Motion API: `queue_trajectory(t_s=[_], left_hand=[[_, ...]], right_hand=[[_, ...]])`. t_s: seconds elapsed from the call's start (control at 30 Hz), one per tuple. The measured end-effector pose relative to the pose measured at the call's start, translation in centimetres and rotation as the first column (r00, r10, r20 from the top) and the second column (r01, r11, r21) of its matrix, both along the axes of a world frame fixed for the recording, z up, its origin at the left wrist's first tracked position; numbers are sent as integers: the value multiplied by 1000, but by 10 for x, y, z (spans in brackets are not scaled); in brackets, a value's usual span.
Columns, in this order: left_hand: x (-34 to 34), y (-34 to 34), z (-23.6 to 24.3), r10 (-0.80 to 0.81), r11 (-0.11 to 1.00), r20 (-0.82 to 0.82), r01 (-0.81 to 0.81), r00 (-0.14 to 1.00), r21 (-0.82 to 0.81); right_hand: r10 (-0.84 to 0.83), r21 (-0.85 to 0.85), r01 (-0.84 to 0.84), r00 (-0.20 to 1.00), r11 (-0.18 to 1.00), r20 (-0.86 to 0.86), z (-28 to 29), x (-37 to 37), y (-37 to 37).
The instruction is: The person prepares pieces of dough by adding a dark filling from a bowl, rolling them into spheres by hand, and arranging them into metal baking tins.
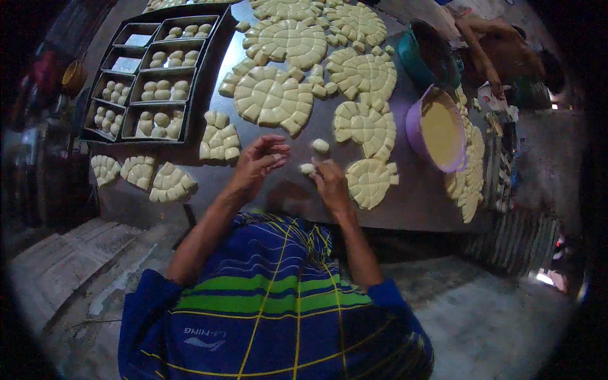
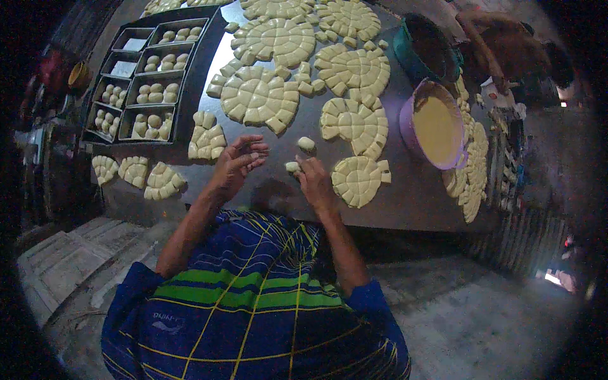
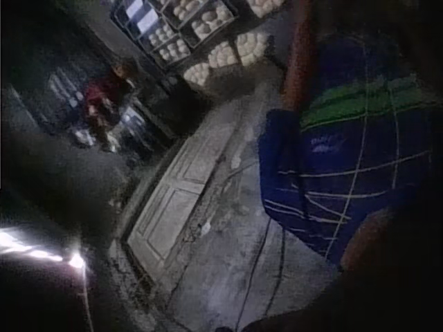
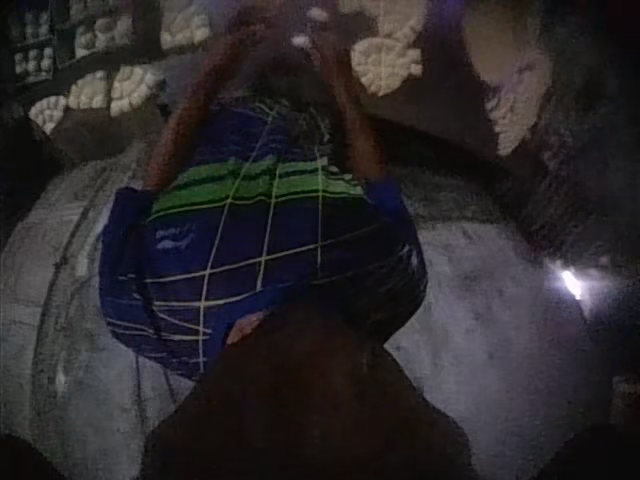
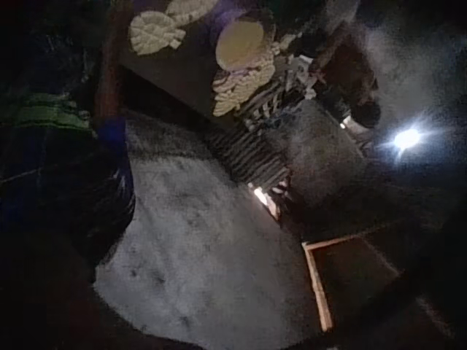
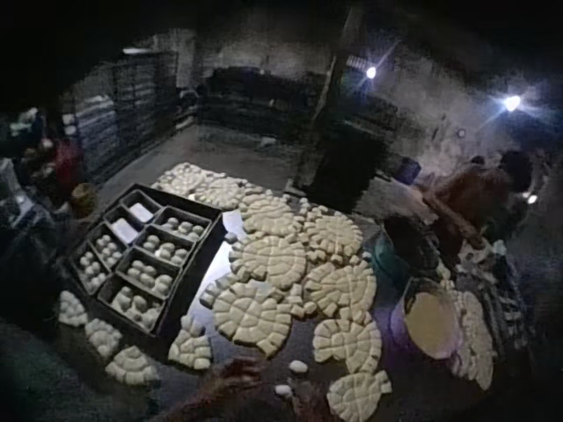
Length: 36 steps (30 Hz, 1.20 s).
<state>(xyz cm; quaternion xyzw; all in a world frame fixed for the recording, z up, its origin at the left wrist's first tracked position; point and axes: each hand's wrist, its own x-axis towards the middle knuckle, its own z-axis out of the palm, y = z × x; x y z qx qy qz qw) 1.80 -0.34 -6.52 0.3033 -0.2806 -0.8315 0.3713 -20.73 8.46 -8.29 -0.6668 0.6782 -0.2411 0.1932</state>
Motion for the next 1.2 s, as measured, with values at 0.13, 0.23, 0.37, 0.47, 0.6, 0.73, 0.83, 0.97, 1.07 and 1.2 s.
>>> queue_trajectory(t_s=[0.13,0.23,0.37,0.47,0.6,0.73,0.83,0.97,1.07,1.2], left_hand=[[15,4,-8,60,995,58,-65,997,77],[21,7,-14,33,993,72,-41,997,113],[21,8,-10,23,995,136,-35,990,89],[19,5,-10,22,994,139,-37,990,106],[17,3,-7,-2,995,148,-13,989,102],[17,5,-6,-15,995,175,-3,984,104],[13,8,1,-12,993,168,-9,986,122],[15,12,-2,-23,987,154,-2,988,161],[7,17,-6,-25,997,204,11,979,72],[19,19,-9,27,983,131,-50,991,176]], right_hand=[[20,-33,-21,1000,999,-14,0,3,2],[81,25,-81,996,996,22,-6,-9,-3],[0,7,0,997,1000,82,6,-12,-7],[-23,-143,16,998,990,-53,1,-12,-19],[-96,-186,86,994,979,-44,-28,-12,-22],[-172,-100,171,985,980,0,-4,1,-21],[-112,-15,111,983,994,-142,8,-11,-29],[46,93,-39,996,995,-75,22,-22,-45],[119,160,-93,980,983,-158,-29,-40,-51],[77,-26,-81,990,996,-120,-22,-17,-34]])
